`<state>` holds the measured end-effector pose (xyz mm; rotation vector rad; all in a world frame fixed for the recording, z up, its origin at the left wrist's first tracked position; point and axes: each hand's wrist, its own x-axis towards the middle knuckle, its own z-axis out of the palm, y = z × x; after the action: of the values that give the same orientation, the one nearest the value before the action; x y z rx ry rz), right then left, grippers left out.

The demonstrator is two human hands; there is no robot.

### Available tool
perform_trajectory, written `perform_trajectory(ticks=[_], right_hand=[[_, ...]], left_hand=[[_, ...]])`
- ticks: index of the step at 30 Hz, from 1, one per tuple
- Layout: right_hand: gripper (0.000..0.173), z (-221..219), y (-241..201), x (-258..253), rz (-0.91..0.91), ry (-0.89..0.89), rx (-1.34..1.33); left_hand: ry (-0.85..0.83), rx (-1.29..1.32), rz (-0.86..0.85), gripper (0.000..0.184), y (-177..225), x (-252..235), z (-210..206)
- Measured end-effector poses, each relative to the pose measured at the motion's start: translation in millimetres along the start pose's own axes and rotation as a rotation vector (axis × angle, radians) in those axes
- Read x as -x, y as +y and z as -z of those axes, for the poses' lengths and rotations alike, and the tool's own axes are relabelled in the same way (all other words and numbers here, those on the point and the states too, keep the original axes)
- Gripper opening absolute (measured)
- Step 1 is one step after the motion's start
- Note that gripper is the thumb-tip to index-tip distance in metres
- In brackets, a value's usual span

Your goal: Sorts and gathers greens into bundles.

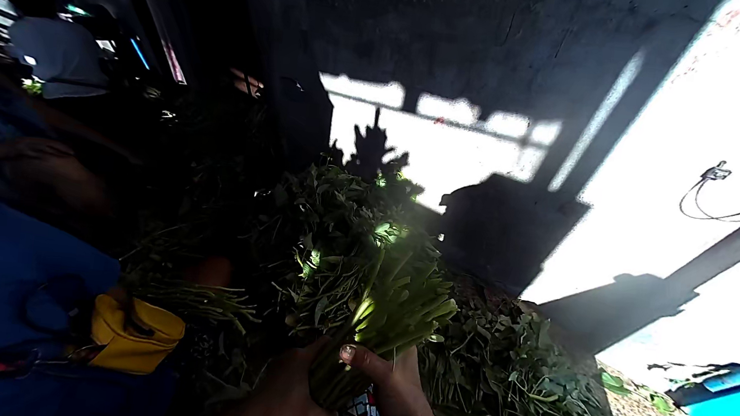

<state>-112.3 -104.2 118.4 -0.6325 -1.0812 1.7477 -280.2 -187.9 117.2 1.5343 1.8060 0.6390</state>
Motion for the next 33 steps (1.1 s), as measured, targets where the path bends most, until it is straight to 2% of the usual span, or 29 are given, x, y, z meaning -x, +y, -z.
perform_trajectory(ticks=[3,7,10,13,15,16,19,20,22,23,27,30,33], right_hand=[[0.079,4.7,-1.9,-2.6,0.062,-0.144,-0.016],[0.086,-26.6,-9.5,-0.5,0.174,0.049,0.140],[0.080,-36.7,-9.6,-0.5,0.210,0.144,0.144],[0.077,-38.0,-8.7,-6.7,0.169,0.148,0.134],[0.075,-39.1,-8.8,-9.1,0.123,0.165,0.133],[0.074,-40.0,-8.4,-9.9,0.118,0.170,0.138],[0.069,-42.4,-5.2,-7.3,0.147,0.169,0.141],[0.069,-43.1,-5.4,-6.2,0.147,0.168,0.137],[0.070,-44.7,-7.7,-5.4,0.113,0.196,0.128],[0.072,-45.7,-8.0,-5.8,0.103,0.208,0.139],[0.085,-55.7,-11.2,-8.8,0.108,0.173,0.288],[0.088,-68.2,-26.3,-9.0,0.135,0.107,0.366],[0.086,-87.2,-65.0,-10.9,0.144,0.057,0.253]], left_hand=[[0.022,0.135,-0.135,0.081,-6.4,5.0,-2.8],[-0.035,0.238,-0.110,0.070,-5.5,4.1,2.1],[0.038,0.223,-0.137,0.087,-2.0,12.4,-3.0],[0.134,0.472,-0.292,0.116,-3.2,19.0,-10.2],[0.105,0.551,-0.292,0.120,-2.9,19.3,-8.3],[0.086,0.508,-0.288,0.115,-2.9,17.6,-5.6],[-0.036,0.257,-0.230,0.081,7.6,7.2,17.7],[-0.081,0.190,-0.219,0.080,12.2,2.8,25.0],[-0.103,0.235,-0.243,0.086,14.0,-1.8,25.1],[-0.073,0.287,-0.258,0.085,11.4,-2.4,20.2],[0.113,0.441,-0.290,0.063,4.1,1.1,6.2],[0.083,0.466,-0.329,0.060,10.1,7.0,26.9],[0.018,0.495,-0.490,0.062,32.6,4.7,53.5]])
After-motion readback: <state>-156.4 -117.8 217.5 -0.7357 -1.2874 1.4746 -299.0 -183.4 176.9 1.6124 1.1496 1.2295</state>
